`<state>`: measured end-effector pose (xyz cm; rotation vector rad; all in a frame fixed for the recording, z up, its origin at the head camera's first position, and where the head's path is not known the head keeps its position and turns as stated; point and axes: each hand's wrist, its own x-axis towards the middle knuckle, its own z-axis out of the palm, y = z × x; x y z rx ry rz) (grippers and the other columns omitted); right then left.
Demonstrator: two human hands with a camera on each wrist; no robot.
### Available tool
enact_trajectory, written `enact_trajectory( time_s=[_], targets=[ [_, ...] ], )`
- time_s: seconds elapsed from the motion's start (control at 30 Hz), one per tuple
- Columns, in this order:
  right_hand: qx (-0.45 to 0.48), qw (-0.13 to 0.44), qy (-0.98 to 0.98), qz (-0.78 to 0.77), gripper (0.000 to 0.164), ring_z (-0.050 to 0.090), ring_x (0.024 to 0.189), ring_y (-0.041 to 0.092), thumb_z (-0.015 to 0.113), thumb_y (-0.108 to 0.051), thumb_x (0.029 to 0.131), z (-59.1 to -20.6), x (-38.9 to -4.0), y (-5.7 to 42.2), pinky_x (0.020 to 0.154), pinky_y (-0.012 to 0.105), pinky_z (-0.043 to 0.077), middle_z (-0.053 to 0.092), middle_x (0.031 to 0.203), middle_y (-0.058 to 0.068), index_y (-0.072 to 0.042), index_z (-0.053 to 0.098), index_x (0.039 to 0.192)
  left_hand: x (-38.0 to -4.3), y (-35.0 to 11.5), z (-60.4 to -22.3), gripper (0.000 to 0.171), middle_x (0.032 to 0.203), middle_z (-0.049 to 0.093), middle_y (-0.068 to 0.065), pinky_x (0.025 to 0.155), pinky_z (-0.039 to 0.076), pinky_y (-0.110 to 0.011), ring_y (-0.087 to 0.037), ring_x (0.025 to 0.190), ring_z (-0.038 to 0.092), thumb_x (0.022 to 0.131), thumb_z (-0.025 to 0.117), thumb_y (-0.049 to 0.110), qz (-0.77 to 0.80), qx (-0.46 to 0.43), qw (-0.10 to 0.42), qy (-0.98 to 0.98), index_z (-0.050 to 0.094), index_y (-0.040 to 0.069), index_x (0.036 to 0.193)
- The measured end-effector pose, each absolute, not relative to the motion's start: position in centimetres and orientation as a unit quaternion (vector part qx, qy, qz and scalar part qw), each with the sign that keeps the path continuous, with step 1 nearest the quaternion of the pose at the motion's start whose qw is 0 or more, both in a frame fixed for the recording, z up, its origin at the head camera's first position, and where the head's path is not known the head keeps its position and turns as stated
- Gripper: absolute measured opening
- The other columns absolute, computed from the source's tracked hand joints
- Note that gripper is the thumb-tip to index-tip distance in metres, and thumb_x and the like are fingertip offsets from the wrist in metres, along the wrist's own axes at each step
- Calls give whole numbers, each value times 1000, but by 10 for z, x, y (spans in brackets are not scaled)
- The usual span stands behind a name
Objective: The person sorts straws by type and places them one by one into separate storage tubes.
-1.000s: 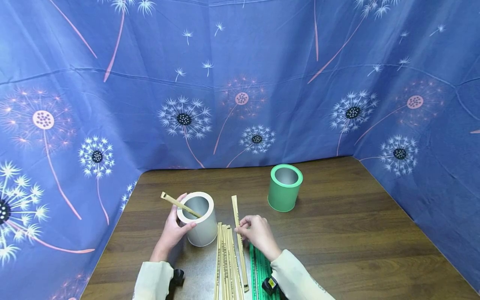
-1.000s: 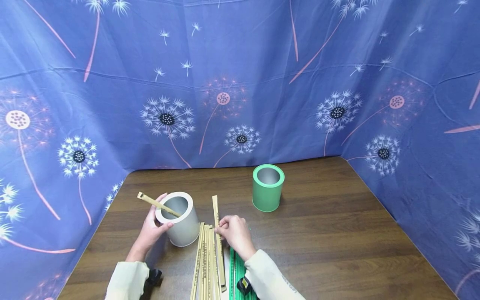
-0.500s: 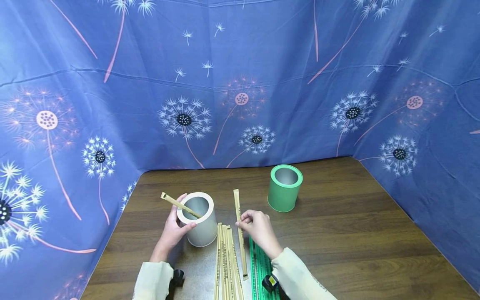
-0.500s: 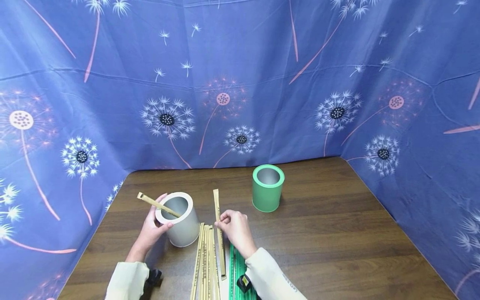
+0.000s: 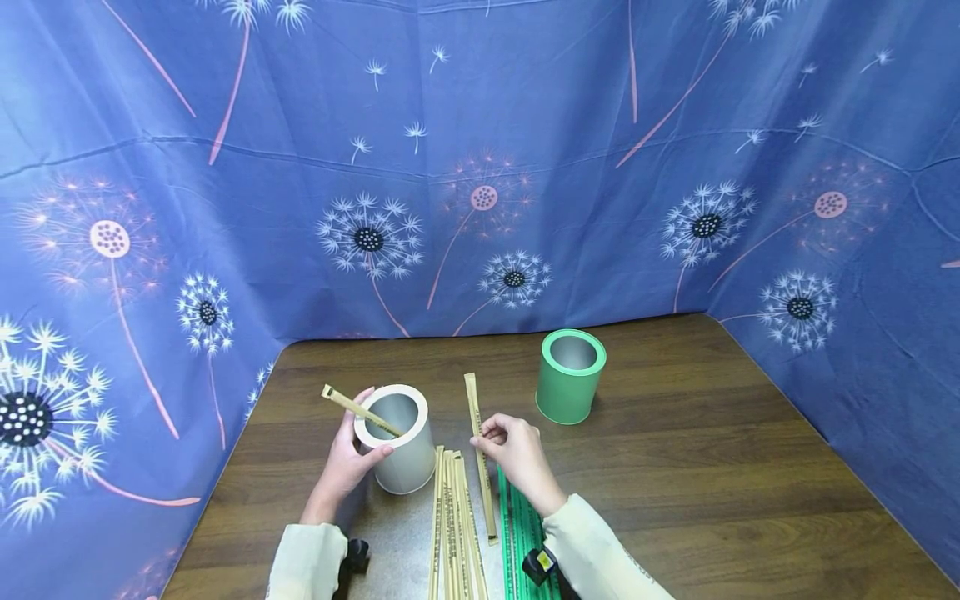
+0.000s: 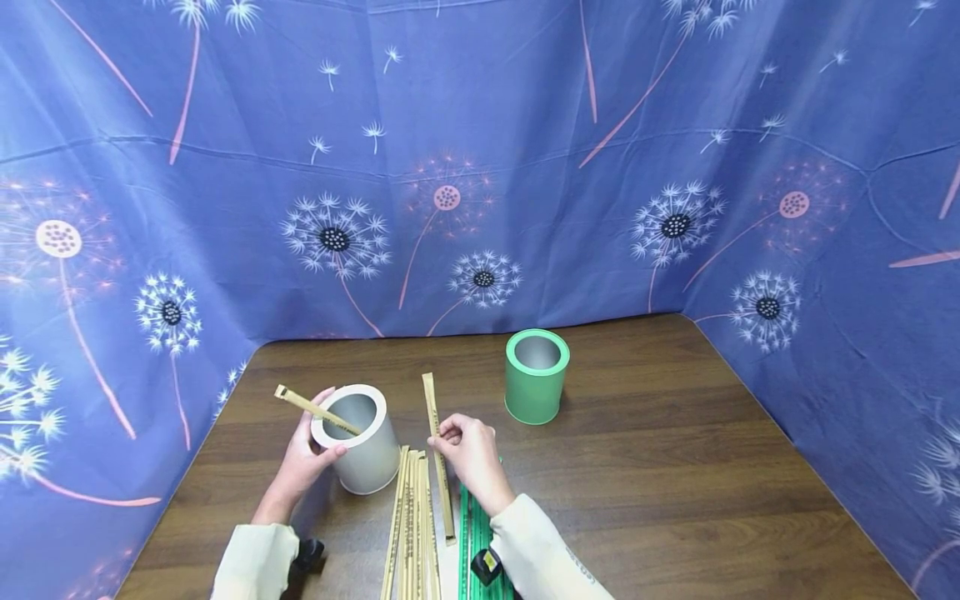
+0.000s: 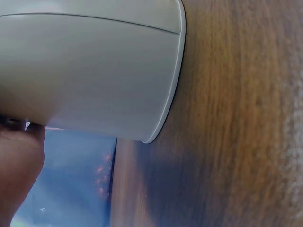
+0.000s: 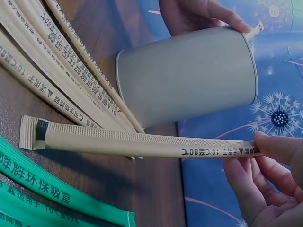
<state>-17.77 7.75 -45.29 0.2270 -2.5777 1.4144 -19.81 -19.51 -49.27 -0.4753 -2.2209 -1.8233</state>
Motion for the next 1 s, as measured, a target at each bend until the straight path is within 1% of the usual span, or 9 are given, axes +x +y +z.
enact_trajectory(
  time_s=[0.1,0.23,0.37,0.5,0.57,0.67,0.9,1.0],
  targets=[
    [78,98,-868,480,12,57,61,1,79,-13,77,-453,-178,78,60,17,46,68,69,1,-9,68,75,-198,-195,-492,91,141,44,-5,97,32,-6,10,120,44,70,74,-2,-621,-157,112,-760,30,8,149],
    [83,102,-866,483,12,55,60,0,79,-14,77,-450,-178,78,59,17,45,68,68,2,-8,68,75,-198,-195,-492,90,141,45,-6,98,31,-6,11,121,43,71,73,-2,-619,-155,112,-761,30,8,149],
    [80,106,-859,494,11,55,60,0,79,-12,77,-446,-178,77,58,17,45,68,68,2,-9,68,76,-197,-194,-491,90,141,45,-12,97,32,-6,11,120,44,71,74,-3,-621,-155,113,-760,30,7,149],
    [75,107,-849,512,10,58,60,2,78,-10,77,-441,-179,76,56,17,48,69,69,3,-8,68,76,-197,-194,-490,90,141,44,-20,96,33,-6,10,119,44,71,74,-3,-620,-158,115,-760,30,6,148],
    [75,110,-847,515,10,60,60,4,78,-11,78,-437,-180,76,56,18,49,69,69,3,-8,69,77,-196,-194,-489,90,141,44,-21,96,33,-6,10,119,44,71,74,-3,-619,-156,115,-761,30,6,148],
    [77,122,-851,505,10,61,62,5,79,-13,77,-431,-180,77,58,17,48,69,71,2,-10,69,77,-195,-193,-488,90,141,44,-21,96,32,-6,10,119,44,71,73,-4,-616,-155,114,-764,29,6,149],
    [93,152,-854,488,11,62,69,8,79,-16,78,-415,-182,79,64,19,47,69,74,0,-12,69,78,-194,-193,-487,90,139,45,-17,96,33,-6,9,118,45,71,73,-5,-619,-151,111,-763,29,6,149],
    [97,159,-855,484,11,63,71,10,78,-16,78,-409,-182,78,64,19,47,69,75,0,-12,69,79,-195,-193,-487,90,140,44,-19,95,33,-6,10,117,45,71,73,-5,-620,-153,111,-762,29,6,149]
  ],
)
